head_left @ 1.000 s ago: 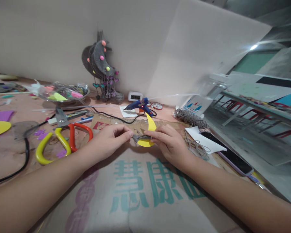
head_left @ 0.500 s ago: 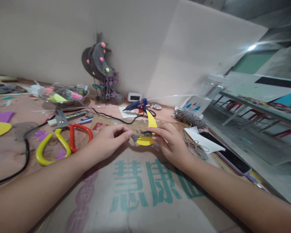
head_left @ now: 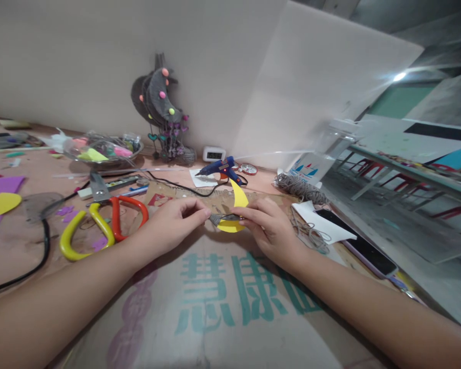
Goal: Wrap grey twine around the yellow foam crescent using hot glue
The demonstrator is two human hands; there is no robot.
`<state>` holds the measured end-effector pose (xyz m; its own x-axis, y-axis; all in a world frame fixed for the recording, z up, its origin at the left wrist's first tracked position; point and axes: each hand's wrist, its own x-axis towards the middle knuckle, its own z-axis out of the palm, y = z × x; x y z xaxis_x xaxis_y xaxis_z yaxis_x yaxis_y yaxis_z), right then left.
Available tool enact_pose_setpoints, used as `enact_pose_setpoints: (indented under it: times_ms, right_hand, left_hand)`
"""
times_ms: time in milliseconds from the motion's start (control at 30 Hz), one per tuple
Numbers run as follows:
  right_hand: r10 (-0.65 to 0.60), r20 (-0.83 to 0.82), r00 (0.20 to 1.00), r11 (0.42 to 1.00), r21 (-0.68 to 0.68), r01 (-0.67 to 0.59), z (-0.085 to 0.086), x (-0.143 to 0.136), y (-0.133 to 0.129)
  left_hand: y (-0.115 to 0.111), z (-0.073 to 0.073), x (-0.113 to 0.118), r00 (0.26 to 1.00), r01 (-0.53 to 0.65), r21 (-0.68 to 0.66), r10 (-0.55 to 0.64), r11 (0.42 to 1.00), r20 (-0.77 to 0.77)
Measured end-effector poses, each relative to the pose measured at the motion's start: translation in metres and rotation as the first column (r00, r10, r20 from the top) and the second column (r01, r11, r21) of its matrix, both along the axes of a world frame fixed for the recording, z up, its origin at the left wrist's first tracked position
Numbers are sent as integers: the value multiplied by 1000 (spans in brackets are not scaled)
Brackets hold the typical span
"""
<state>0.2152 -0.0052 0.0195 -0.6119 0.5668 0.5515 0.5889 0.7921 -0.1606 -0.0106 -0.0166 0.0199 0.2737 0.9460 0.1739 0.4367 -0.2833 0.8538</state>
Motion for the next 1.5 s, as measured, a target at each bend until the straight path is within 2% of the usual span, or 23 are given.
enact_pose_setpoints:
  times_ms: [100, 233, 367, 467, 567, 700, 800, 1000, 1233, 1500]
  right_hand:
    - [-22, -19, 1000, 999, -28, 21, -1, -1, -1]
    - [-142, -200, 969, 979, -173, 108, -2, -4, 1]
    - [-321, -350, 880, 884, -443, 146, -2, -6, 7]
    - [-340, -323, 883, 833, -539, 123, -1, -5, 8]
    - [-340, -272, 901, 827, -542, 148, 0, -5, 6]
    - [-335, -302, 892, 832, -540, 130, 0, -5, 4]
    - [-337, -324, 884, 827, -551, 113, 0, -6, 4]
    - [-328, -295, 898, 829, -545, 124, 2, -7, 4]
    - [-309, -319, 896, 834, -544, 94, 1, -7, 4]
    - [-288, -343, 894, 834, -549, 58, 2, -7, 4]
  left_hand:
    - [0, -1, 0, 1000, 11, -7, -11, 1000, 16]
    - [1, -1, 0, 999, 15, -20, -15, 1000, 29]
    - [0, 0, -1, 1000, -8, 2, 8, 1000, 22]
    - [0, 0, -1, 999, -12, -4, 13, 1000, 30]
    - [1, -2, -1, 998, -4, -8, 4, 1000, 61]
    - [2, -4, 0, 995, 10, -29, -7, 1000, 95]
    - [0, -1, 1, 998, 1, -60, 3, 998, 69]
    - [-2, 1, 1, 1000, 0, -25, 0, 1000, 1]
    - [-1, 1, 0, 999, 29, -35, -27, 999, 37]
    - [-1, 1, -1, 999, -23, -39, 24, 999, 34]
